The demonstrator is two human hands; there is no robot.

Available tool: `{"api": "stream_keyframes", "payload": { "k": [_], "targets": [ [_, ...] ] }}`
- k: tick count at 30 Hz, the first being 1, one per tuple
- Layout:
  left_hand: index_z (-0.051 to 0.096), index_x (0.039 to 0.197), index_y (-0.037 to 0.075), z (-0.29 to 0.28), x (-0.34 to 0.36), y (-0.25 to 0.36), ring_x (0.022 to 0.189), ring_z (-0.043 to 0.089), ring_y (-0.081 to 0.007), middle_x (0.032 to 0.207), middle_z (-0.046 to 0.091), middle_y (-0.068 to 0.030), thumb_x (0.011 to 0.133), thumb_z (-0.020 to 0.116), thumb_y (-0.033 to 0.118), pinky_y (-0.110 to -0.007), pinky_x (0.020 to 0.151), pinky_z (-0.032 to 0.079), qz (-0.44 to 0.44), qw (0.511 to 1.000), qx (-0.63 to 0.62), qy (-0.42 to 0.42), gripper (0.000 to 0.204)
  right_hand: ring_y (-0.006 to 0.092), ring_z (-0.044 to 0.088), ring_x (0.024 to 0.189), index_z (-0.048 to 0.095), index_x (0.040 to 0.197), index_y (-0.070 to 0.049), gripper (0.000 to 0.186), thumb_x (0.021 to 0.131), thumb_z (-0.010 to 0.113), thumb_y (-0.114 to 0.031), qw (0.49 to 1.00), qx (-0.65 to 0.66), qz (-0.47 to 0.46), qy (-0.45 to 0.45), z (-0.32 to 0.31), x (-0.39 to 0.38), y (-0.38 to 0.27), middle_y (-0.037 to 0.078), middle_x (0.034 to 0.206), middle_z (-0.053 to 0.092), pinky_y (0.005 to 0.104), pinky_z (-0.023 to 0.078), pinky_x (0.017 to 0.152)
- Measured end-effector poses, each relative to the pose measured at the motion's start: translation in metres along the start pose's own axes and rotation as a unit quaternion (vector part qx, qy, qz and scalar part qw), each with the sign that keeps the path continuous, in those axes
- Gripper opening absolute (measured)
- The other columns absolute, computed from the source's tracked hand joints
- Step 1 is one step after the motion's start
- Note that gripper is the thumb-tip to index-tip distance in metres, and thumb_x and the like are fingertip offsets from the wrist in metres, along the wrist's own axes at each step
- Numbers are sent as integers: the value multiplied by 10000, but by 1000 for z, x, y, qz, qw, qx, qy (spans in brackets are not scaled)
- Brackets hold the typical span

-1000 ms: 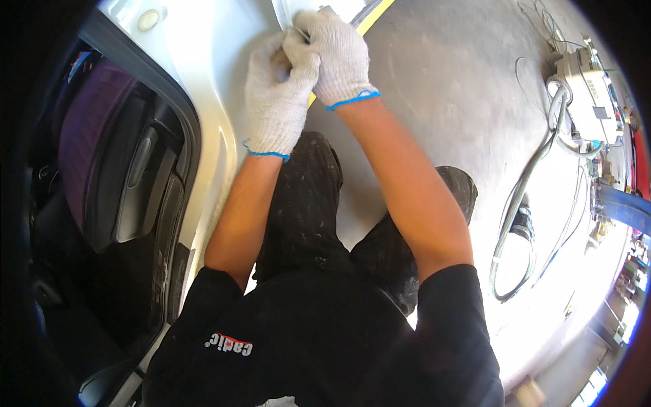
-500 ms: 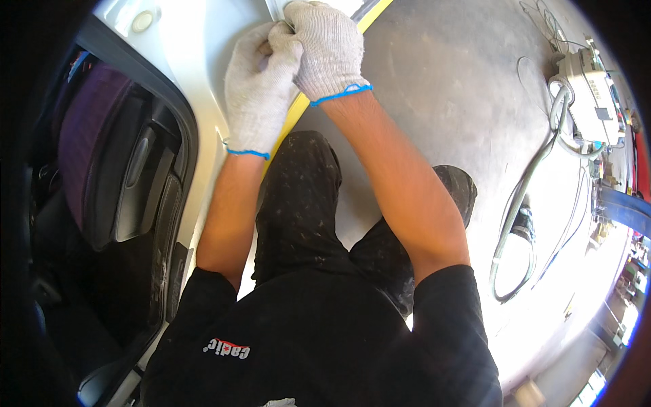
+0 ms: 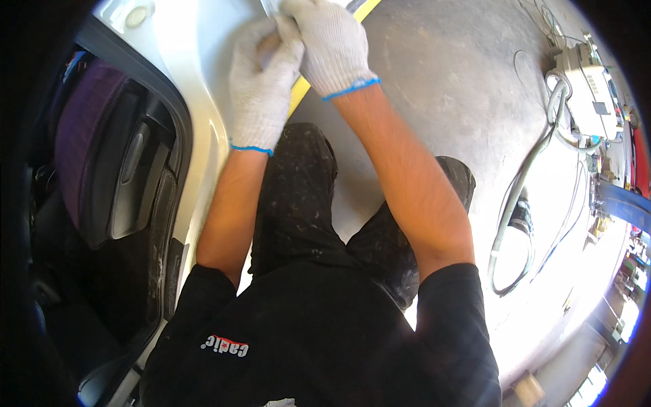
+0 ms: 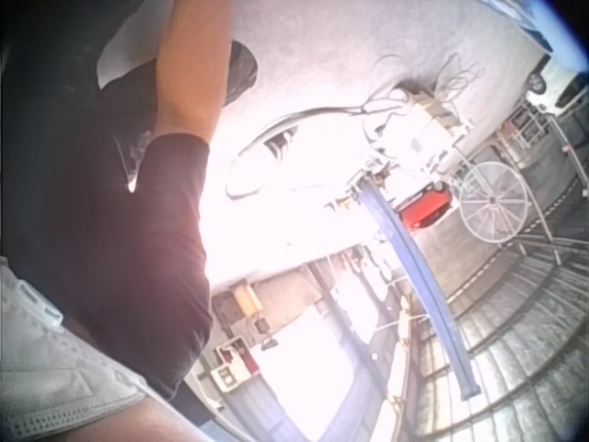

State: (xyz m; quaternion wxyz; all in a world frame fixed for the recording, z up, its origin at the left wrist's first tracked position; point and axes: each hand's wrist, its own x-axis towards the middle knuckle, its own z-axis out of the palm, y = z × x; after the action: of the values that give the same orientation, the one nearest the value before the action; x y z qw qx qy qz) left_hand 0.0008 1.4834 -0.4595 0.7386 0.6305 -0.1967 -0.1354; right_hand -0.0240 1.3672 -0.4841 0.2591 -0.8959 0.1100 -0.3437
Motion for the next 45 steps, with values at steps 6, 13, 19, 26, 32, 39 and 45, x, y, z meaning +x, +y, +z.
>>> {"api": "stream_keyframes", "payload": {
  "k": [6,13,19,26,32,39,45],
  "targets": [
    [567,1351,-33,-6,-4,-30,1165,644,-197,1266,662,-164,975,750,208,-299,956,554,-57,993,101,26,483,357,709,859,700,928,-89,233,979,600,-294,997,-23,5,-73,-1,5,5,139,898,710,470,569,760],
    [571,1362,-17,-5,-4,-32,1178,632,-204,1269,661,-154,949,762,156,-327,980,533,0,998,62,25,487,352,713,792,709,892,-89,255,956,606,-313,996,-21,7,-86,8,4,12,145,857,721,456,567,719],
    [548,1359,-83,-6,-6,-17,1158,639,-206,1236,666,-176,939,769,256,-316,984,531,24,999,26,-2,583,366,703,832,698,910,-82,316,978,571,-364,990,34,62,-118,7,11,5,149,851,707,468,559,773],
    [527,1320,-100,-5,-5,-35,1040,697,-194,1147,706,-178,912,775,242,-316,887,584,44,997,55,21,587,384,682,838,697,924,-85,308,961,586,-369,992,20,37,-120,-2,11,16,163,861,698,472,545,755],
    [526,1333,-95,-4,-7,-25,1073,690,-200,1175,701,-176,886,804,219,-325,909,580,-22,998,57,1,613,389,681,845,697,928,-84,314,961,589,-377,992,23,43,-120,3,-1,30,167,870,697,476,542,760],
    [579,1332,-50,-1,-12,-27,1220,622,-226,1287,655,-164,919,776,167,-358,1042,512,-46,995,88,-8,506,395,679,853,696,933,-83,321,961,593,-386,988,80,33,-127,4,3,29,171,881,697,480,539,765],
    [568,1386,-45,-5,-34,-46,1260,596,-224,1356,637,-160,940,742,197,-363,1107,456,-107,991,57,-53,537,400,697,880,696,972,-47,338,917,634,-375,979,57,158,-115,10,-29,34,195,863,713,511,537,778]
  ]
}}
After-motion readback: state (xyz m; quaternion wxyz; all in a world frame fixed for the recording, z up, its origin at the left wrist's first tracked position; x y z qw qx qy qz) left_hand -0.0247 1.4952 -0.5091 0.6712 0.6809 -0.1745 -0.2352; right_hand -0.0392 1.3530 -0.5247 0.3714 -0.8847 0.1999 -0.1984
